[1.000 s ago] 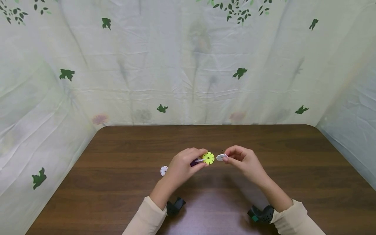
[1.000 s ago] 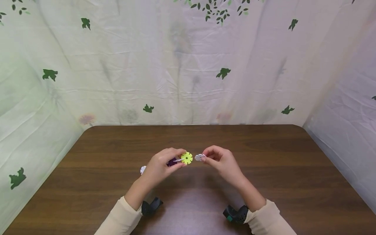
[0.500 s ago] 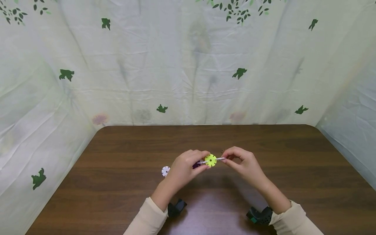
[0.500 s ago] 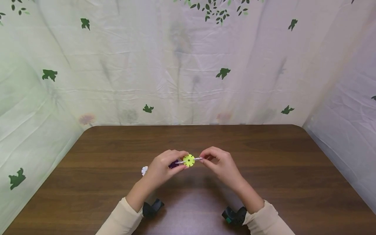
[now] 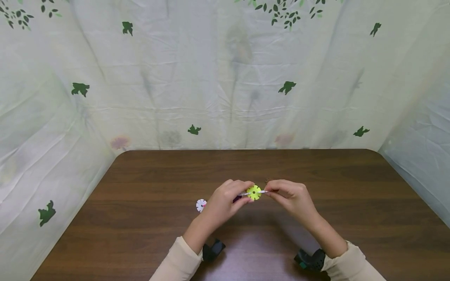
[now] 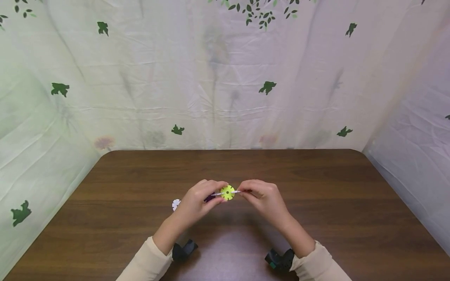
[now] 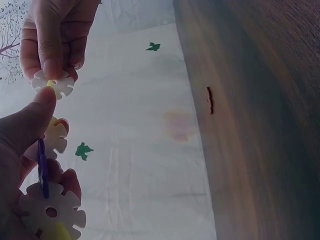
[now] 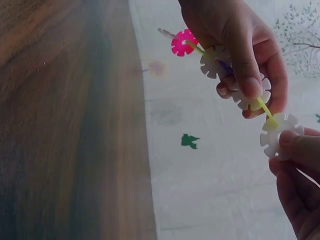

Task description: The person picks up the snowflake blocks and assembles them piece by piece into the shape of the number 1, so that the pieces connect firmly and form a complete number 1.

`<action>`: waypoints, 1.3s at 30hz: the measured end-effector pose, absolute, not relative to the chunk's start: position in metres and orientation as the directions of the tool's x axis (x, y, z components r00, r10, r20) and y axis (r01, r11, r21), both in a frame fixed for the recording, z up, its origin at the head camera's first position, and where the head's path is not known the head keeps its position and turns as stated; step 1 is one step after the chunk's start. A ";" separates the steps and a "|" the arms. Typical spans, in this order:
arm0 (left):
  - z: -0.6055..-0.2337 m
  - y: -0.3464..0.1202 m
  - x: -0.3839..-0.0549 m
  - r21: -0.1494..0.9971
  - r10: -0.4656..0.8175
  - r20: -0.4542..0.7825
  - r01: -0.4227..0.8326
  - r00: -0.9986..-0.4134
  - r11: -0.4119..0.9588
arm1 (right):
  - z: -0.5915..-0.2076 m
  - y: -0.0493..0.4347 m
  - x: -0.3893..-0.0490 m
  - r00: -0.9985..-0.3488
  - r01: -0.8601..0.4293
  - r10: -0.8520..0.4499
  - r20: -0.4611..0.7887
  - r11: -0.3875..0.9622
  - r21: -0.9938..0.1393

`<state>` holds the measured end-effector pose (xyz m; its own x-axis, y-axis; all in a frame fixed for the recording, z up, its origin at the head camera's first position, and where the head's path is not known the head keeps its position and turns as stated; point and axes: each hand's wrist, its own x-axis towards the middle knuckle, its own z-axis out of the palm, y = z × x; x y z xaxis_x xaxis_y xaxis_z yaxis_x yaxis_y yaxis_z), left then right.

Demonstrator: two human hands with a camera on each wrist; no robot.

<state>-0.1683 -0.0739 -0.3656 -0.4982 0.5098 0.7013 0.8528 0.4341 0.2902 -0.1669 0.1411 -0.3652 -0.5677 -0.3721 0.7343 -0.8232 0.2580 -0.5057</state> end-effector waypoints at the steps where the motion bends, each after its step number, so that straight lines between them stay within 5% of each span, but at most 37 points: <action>1: -0.366 -0.074 -0.168 0.287 0.511 0.703 0.854 -0.495 0.433 | -0.366 0.141 -0.167 -0.567 -0.824 -0.374 0.734 0.252 -0.508; 13: -0.364 -0.076 -0.168 0.319 0.499 0.674 0.824 -0.544 0.468 | -0.364 0.140 -0.165 -0.622 -0.782 -0.358 0.696 0.243 -0.574; 26: -0.362 -0.079 -0.170 0.329 0.492 0.663 0.809 -0.565 0.486 | -0.361 0.136 -0.160 -0.856 -0.484 -0.293 0.426 0.163 -0.860; 39: -0.365 -0.074 -0.167 0.320 0.536 0.642 0.827 -0.548 0.463 | -0.373 0.133 -0.164 -0.910 -0.261 -0.329 0.253 -0.020 -0.965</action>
<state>-0.1671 -0.0743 -0.3654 -0.5482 0.5357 0.6423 0.8268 0.4629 0.3196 -0.1644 0.1331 -0.3730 -0.9100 -0.3286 0.2529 -0.2610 -0.0200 -0.9651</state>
